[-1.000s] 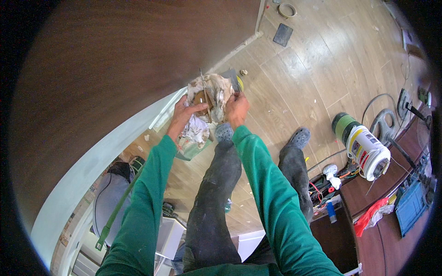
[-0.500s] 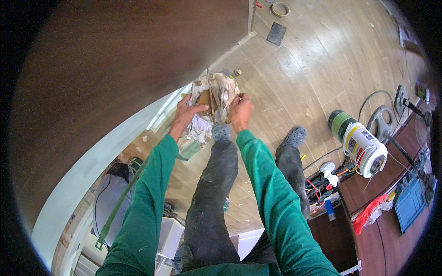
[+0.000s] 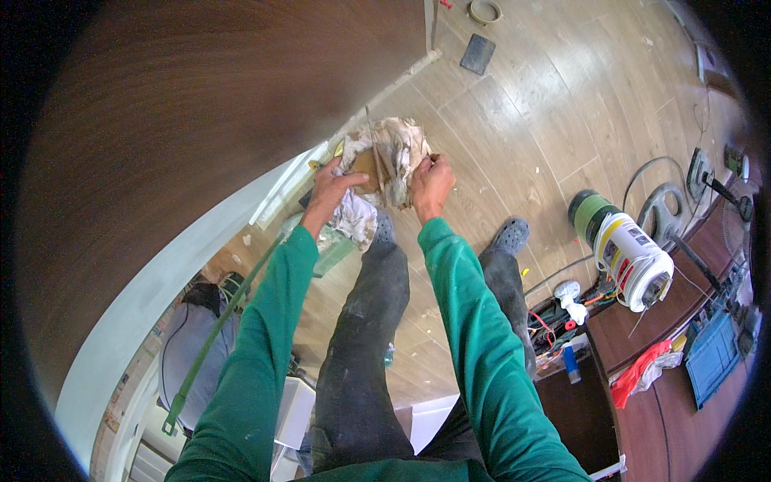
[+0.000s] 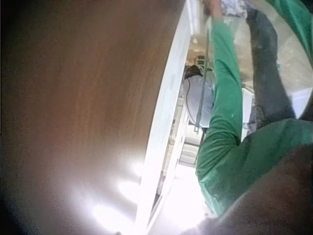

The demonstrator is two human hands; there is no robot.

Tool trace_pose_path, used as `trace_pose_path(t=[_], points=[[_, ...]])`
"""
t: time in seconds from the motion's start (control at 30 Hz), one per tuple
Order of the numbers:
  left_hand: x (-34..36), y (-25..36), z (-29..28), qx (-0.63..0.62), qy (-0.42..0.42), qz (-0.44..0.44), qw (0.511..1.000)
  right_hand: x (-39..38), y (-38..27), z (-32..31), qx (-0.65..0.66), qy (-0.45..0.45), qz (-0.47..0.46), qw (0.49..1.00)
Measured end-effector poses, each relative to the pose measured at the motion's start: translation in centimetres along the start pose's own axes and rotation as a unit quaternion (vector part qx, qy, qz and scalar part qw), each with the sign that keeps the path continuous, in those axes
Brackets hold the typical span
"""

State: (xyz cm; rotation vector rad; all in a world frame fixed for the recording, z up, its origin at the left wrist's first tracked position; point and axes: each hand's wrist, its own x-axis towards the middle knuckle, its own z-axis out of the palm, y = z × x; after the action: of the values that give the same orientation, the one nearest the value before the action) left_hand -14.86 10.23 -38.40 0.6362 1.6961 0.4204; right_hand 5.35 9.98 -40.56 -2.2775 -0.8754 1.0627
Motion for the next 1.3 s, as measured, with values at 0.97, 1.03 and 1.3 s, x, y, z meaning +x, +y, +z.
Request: trace_pose_path(t=[0.97,1.03,1.3], points=[[2.7,-2.5,-2.6,-0.060,-0.036,-0.040,0.997,4.7,8.5,-6.5,-0.018,-0.031,0.047,0.998],[2.8,-2.3,-2.6,-0.058,-0.033,-0.051,0.996,4.7,8.3,-7.8,0.008,-0.037,0.064,0.997],[1.6,-2.7,-4.7,-0.030,0.027,-0.023,0.999,4.2,7.8,-13.3,-0.028,-0.033,0.051,0.998]])
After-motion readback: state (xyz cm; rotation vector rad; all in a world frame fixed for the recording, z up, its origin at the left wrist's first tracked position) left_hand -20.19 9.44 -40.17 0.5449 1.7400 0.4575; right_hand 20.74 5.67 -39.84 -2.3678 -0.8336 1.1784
